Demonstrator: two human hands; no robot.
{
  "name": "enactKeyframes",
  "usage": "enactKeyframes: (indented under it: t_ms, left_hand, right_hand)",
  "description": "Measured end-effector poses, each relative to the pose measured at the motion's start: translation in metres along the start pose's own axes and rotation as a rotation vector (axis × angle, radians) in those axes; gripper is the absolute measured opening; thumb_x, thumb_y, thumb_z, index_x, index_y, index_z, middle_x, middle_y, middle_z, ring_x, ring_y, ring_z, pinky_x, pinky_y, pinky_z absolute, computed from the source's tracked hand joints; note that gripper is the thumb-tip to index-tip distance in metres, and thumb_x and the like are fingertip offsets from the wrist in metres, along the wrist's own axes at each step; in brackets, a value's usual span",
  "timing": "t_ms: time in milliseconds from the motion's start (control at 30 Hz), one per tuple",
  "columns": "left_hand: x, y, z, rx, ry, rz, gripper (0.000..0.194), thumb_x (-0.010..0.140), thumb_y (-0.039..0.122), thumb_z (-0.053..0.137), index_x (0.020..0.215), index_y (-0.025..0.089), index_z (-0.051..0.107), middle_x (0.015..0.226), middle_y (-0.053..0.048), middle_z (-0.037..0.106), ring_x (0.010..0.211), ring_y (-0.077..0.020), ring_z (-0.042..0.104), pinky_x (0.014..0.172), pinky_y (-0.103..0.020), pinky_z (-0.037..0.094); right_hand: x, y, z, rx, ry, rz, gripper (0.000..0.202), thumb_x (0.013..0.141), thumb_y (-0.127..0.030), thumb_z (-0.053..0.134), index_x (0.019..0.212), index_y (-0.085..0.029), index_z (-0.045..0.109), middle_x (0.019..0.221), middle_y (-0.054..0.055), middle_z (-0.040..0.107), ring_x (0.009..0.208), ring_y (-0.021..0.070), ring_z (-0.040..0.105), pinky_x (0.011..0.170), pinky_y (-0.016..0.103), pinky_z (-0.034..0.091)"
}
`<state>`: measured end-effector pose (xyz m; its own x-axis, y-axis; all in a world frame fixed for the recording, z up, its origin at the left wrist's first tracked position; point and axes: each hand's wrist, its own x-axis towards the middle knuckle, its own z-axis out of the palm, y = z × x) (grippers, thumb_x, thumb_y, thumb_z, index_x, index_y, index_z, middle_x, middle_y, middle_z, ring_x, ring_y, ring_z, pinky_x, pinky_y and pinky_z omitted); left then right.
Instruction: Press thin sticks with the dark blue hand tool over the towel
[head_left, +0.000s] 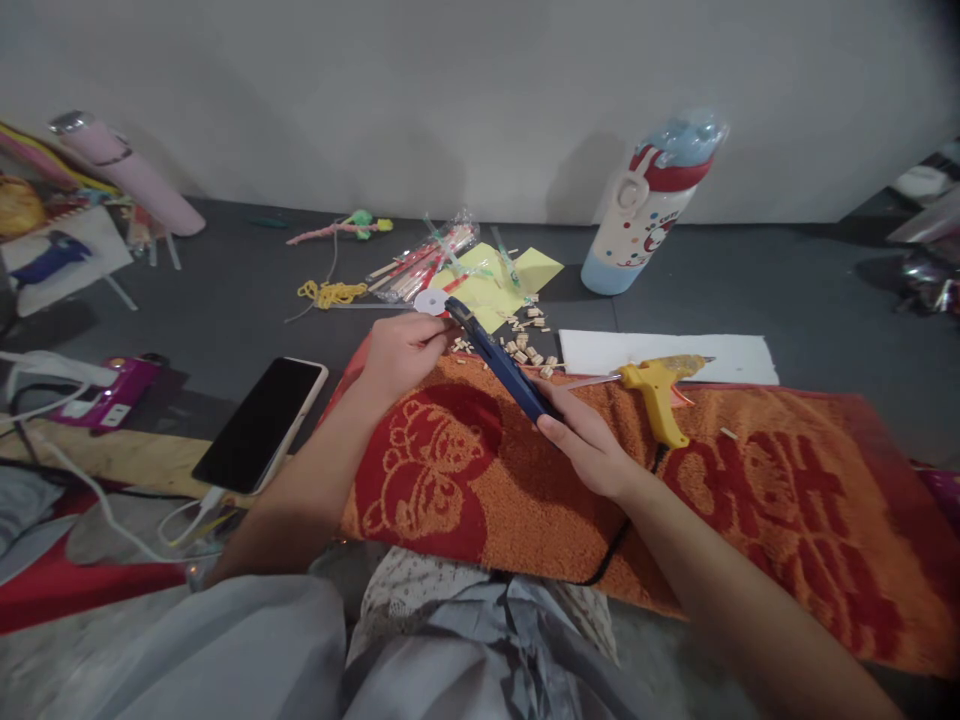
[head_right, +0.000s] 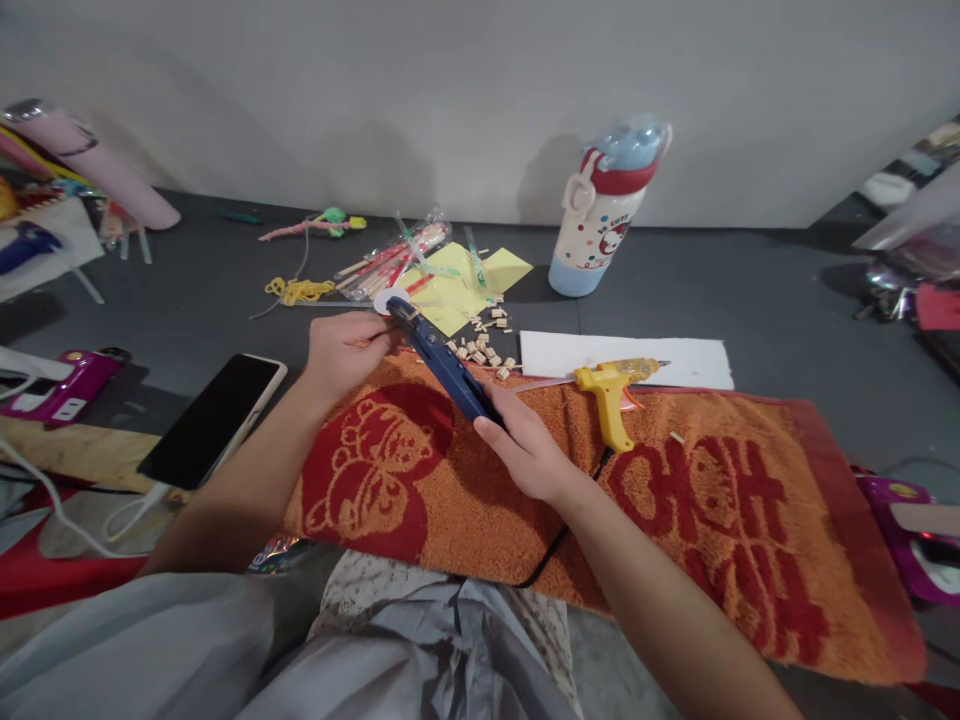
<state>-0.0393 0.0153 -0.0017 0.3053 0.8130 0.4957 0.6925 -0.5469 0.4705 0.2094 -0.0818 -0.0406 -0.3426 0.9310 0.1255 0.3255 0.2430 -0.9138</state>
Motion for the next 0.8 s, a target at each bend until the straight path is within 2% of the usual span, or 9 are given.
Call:
enactKeyframes:
  t_ms: [200,467,567,800]
  left_hand:
    - [0.002,0.001,-0.003,-0.021,-0.066,0.005,0.034,0.084,0.025,0.054,0.052,0.016,0.061,0.056,-0.002,0.064,0.055,-0.0114,0.057,0.054,-0.024,0.038]
    - [0.005,0.0,-0.009,-0.301,-0.229,-0.217,0.033,0.082,0.031,0.057,0.054,0.015,0.062,0.044,0.0,0.059,0.042,-0.0101,0.056,0.047,-0.02,0.04]
    - [0.006,0.0,-0.011,-0.405,-0.271,-0.246,0.031,0.08,0.03,0.058,0.054,0.014,0.061,0.044,0.0,0.059,0.04,-0.0089,0.054,0.044,-0.019,0.04]
    - [0.008,0.001,-0.011,-0.518,-0.274,-0.251,0.024,0.077,0.028,0.059,0.057,0.014,0.062,0.048,-0.001,0.062,0.036,-0.0076,0.051,0.039,-0.018,0.039]
  right_hand:
    - [0.001,-0.001,0.001,-0.023,0.005,-0.006,0.058,0.095,-0.056,0.04,0.141,-0.021,0.046,0.137,0.013,0.059,0.127,0.0285,0.053,0.109,0.046,0.04]
    - [-0.001,0.0,0.002,-0.017,-0.009,0.009,0.064,0.093,-0.062,0.04,0.138,-0.018,0.05,0.131,0.014,0.063,0.123,0.0299,0.057,0.106,0.047,0.043]
    - [-0.001,0.001,0.002,-0.016,-0.015,0.01,0.061,0.093,-0.061,0.041,0.138,-0.021,0.05,0.131,0.012,0.063,0.123,0.0294,0.057,0.106,0.047,0.043]
    - [-0.001,-0.001,0.001,0.008,-0.005,0.014,0.059,0.091,-0.061,0.044,0.135,-0.022,0.053,0.128,0.012,0.064,0.119,0.0299,0.059,0.104,0.047,0.044]
